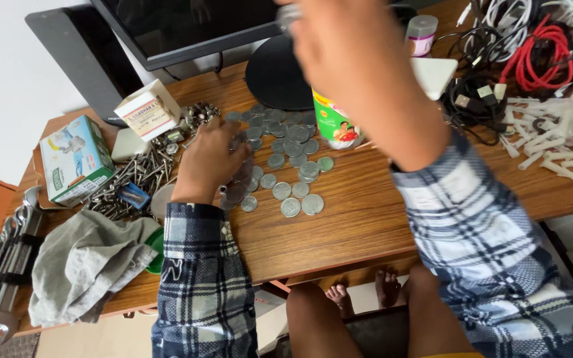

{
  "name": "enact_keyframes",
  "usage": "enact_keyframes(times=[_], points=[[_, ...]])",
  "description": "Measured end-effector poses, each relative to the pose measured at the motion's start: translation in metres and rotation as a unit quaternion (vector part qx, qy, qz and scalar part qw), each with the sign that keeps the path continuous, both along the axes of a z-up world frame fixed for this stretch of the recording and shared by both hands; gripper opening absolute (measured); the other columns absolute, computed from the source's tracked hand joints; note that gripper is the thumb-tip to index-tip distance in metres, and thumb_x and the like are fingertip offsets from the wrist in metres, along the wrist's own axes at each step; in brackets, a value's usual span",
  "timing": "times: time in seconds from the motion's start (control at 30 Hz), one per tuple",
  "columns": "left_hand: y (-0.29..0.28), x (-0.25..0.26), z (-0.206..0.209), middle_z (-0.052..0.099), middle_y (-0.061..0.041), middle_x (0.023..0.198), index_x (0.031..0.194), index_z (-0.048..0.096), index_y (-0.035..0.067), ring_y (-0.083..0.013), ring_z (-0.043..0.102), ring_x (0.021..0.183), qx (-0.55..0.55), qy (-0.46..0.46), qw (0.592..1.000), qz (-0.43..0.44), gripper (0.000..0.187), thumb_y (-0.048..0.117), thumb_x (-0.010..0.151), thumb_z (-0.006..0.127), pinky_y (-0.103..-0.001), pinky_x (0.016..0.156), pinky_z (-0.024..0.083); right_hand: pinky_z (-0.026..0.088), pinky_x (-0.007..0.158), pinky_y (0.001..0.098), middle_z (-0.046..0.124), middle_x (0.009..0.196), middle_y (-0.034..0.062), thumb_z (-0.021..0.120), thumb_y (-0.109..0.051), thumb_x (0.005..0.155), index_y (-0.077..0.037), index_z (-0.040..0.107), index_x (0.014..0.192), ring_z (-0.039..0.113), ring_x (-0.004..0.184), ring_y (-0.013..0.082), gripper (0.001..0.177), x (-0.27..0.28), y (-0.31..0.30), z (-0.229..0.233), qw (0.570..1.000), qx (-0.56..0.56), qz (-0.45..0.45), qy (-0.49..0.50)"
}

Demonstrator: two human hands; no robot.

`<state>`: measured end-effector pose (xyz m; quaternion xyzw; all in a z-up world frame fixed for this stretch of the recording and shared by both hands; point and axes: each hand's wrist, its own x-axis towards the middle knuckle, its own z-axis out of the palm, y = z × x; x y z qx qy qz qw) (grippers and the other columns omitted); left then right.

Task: The person sorts a pile of coins on a wooden desk, picking them up and placing them into a clear plastic jar. The person also briefly handles a small wooden block before continuing to transfer coins into the jar.

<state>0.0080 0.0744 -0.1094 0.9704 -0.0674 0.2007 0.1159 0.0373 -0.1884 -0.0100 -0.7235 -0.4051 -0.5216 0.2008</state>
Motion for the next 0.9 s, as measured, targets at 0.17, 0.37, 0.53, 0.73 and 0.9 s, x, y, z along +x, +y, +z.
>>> enact_keyframes(times=[0.17,0.37,0.53,0.73,0.9], points=[[0.004,-0.011,0.012,0.076,-0.011,0.098,0.105,0.079,0.019,-0.0322,0.074,0.088,0.005,0.057,0.991,0.119,0.020,0.027,0.096,0.064,-0.046,0.080,0.058,0.053,0.071,0.0417,0.070,0.093,0.0158,0.071,-0.004,0.101,0.001,0.068,0.112,0.068,0.081,0.0319,0.012,0.016,-0.039,0.002,0.984,-0.012,0.019,0.176],[0.003,-0.023,0.028,0.077,-0.009,0.092,0.100,0.082,0.021,-0.0287,0.075,0.088,0.009,0.179,0.964,0.196,0.029,0.045,0.087,0.074,-0.042,0.082,0.057,0.057,0.070,0.0358,0.076,0.097,0.0139,0.074,-0.009,0.096,0.000,0.072,0.112,0.074,0.084,0.0233,0.019,0.045,-0.045,-0.012,0.946,-0.007,0.054,0.320],[0.004,-0.036,0.036,0.081,-0.007,0.087,0.108,0.077,0.026,-0.0253,0.077,0.089,0.000,0.229,0.958,0.174,0.047,0.047,0.067,0.087,-0.042,0.082,0.057,0.058,0.078,0.0307,0.077,0.104,0.0115,0.070,-0.009,0.100,0.001,0.072,0.116,0.074,0.092,0.0179,0.019,0.058,-0.056,-0.012,0.926,0.004,0.116,0.359],[0.007,-0.027,0.024,0.077,-0.006,0.095,0.101,0.081,0.026,-0.0297,0.075,0.090,0.019,0.178,0.971,0.159,0.033,0.042,0.072,0.087,-0.044,0.080,0.057,0.057,0.084,0.0260,0.076,0.109,0.0053,0.068,-0.009,0.105,-0.001,0.073,0.118,0.072,0.098,0.0121,0.016,0.062,-0.064,-0.012,0.896,0.073,0.189,0.395],[0.007,-0.024,0.023,0.078,-0.004,0.090,0.096,0.080,0.024,-0.0266,0.075,0.087,-0.001,0.177,0.970,0.169,0.030,0.041,0.073,0.087,-0.041,0.079,0.056,0.048,0.070,0.0258,0.074,0.099,0.0031,0.065,-0.010,0.105,-0.003,0.071,0.116,0.063,0.083,0.0112,0.015,0.064,-0.058,-0.018,0.885,0.083,0.143,0.436]])
